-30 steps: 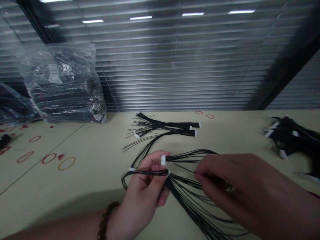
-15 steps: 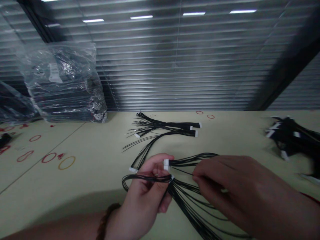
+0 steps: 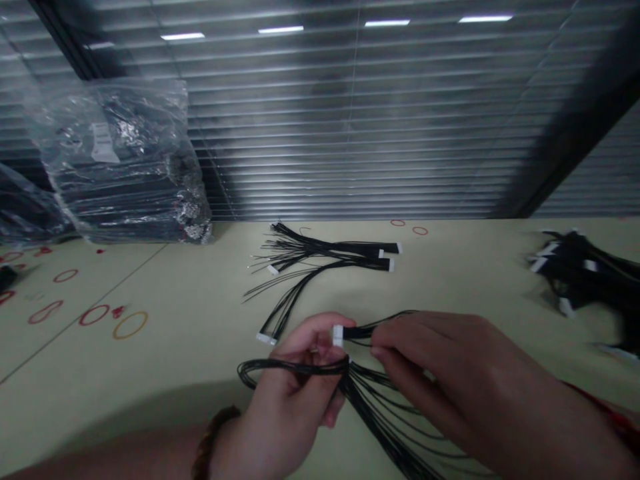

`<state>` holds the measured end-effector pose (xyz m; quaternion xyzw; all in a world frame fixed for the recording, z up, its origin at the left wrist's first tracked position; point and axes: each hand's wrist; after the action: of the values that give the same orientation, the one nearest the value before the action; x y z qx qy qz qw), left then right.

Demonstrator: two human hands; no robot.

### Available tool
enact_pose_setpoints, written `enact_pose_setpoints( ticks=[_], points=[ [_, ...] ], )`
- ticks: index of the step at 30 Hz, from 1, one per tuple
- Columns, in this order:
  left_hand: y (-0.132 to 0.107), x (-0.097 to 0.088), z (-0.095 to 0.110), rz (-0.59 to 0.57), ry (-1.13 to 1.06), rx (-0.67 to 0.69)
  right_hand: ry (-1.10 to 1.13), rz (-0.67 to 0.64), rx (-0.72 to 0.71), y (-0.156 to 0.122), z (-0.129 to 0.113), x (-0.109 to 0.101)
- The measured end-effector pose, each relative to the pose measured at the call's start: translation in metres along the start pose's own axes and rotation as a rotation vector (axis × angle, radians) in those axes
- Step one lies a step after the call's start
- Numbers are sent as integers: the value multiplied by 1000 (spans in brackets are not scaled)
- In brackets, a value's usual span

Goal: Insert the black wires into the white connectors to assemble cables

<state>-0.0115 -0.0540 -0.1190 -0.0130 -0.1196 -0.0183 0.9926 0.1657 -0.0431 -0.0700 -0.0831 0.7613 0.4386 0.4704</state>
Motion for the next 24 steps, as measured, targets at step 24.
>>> enact_pose_setpoints(
  ticks=[24],
  points=[
    [1,3,-2,32,39,16,58,-115,419,-5,-20,16]
  ],
)
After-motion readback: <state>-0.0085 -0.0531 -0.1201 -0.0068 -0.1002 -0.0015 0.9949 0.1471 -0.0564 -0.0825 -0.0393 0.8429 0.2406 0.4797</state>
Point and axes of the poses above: each hand's wrist, its own y-axis towards the middle knuckle, its own x-axis out of the palm, z = x × y, and after that the axes turned 13 degrees about z, right-handed
